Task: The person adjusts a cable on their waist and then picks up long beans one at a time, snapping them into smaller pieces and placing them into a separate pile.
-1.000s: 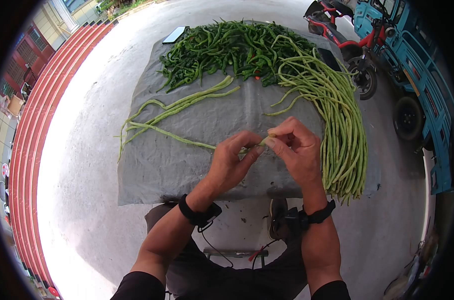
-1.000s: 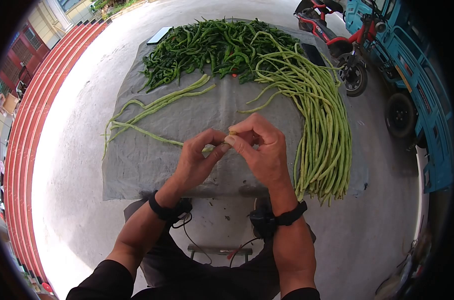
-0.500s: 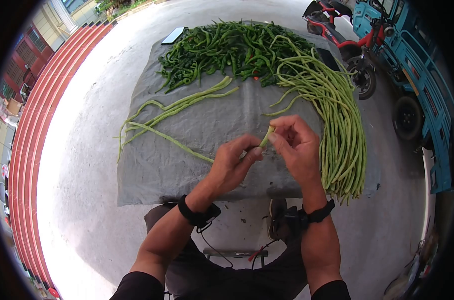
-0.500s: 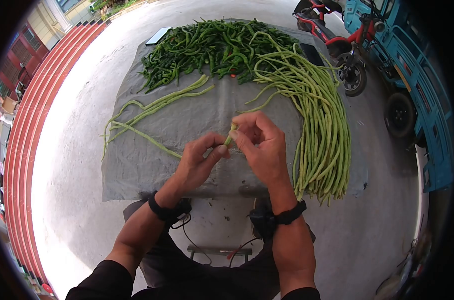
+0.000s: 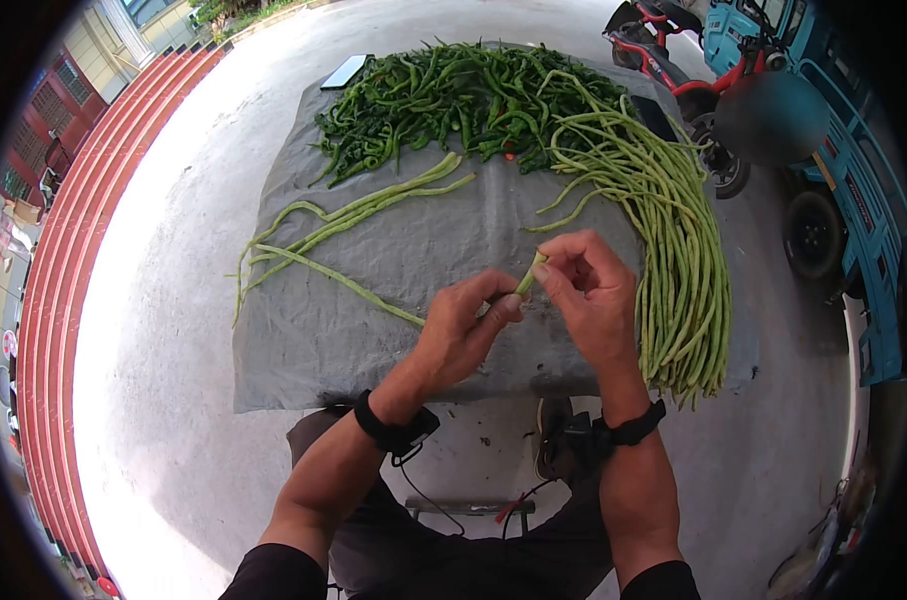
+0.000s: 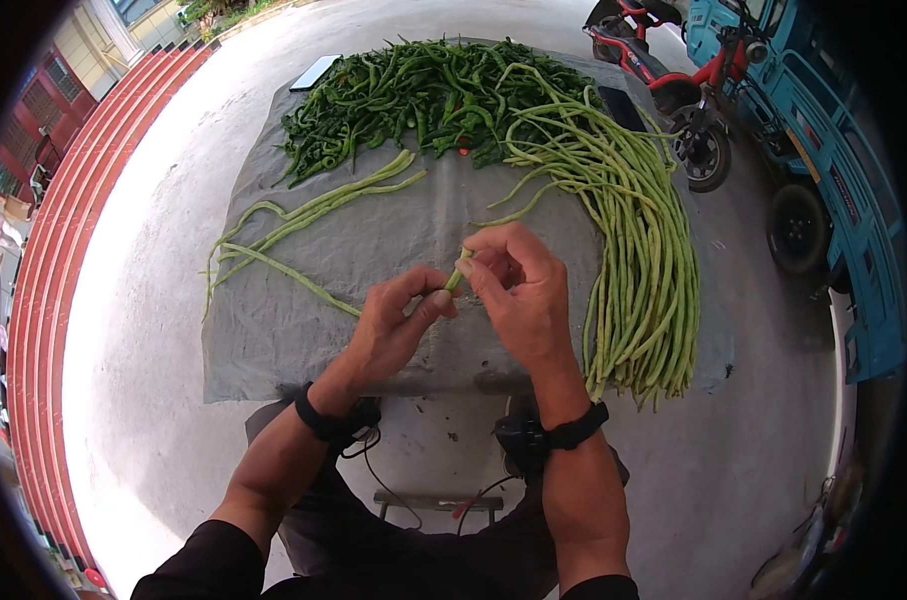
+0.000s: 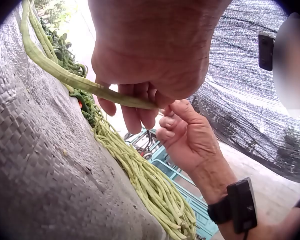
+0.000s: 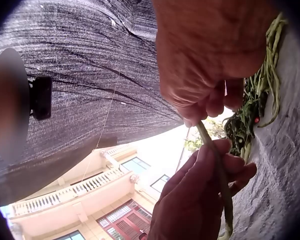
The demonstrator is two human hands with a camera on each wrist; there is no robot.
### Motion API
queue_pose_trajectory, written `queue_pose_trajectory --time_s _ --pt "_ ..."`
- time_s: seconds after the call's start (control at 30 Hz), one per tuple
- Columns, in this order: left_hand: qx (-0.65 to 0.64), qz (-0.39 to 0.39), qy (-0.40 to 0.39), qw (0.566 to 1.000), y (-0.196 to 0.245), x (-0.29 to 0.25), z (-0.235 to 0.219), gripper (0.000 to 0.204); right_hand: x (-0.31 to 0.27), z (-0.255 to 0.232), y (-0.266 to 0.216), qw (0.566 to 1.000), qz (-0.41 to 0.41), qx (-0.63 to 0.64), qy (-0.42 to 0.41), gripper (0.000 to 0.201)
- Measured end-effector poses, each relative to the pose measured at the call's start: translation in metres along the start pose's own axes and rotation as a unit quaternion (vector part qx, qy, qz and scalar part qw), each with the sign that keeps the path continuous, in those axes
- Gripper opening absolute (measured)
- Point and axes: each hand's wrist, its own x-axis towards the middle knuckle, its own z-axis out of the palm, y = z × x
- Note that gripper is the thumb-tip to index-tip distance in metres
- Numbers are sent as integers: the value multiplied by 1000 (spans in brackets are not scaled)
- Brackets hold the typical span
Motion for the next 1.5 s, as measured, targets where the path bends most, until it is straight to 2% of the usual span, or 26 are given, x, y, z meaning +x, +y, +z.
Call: queue_pose_trajectory --time_s 0.37,0.47,0.67,0.77,0.97,1.07,1.37,1.5 --pt "49 -19 -3 999 -1 0 0 12 0 2 -3 1000 13 7 25 14" --pt "55 -18 0 998 -1 0 0 11 1 -2 6 1000 1 -31 -1 13" --pt "68 -15 4 998 -4 0 2 12 1 -2 3 999 7 -32 4 12" --pt "67 -12 7 998 -4 0 3 13 1 0 -1 999 27 -27 18 11" --pt "59 -11 18 998 -2 0 5 14 2 -4 1 998 45 -41 -17 13" --pt "61 -17 23 998 0 0 5 14 1 -6 2 997 72 1 -4 13" --pt "73 -25 50 996 -6 1 3 15 10 -28 8 984 72 131 92 10" --pt "61 -9 64 996 -7 2 1 14 10 -32 11 975 73 193 78 10"
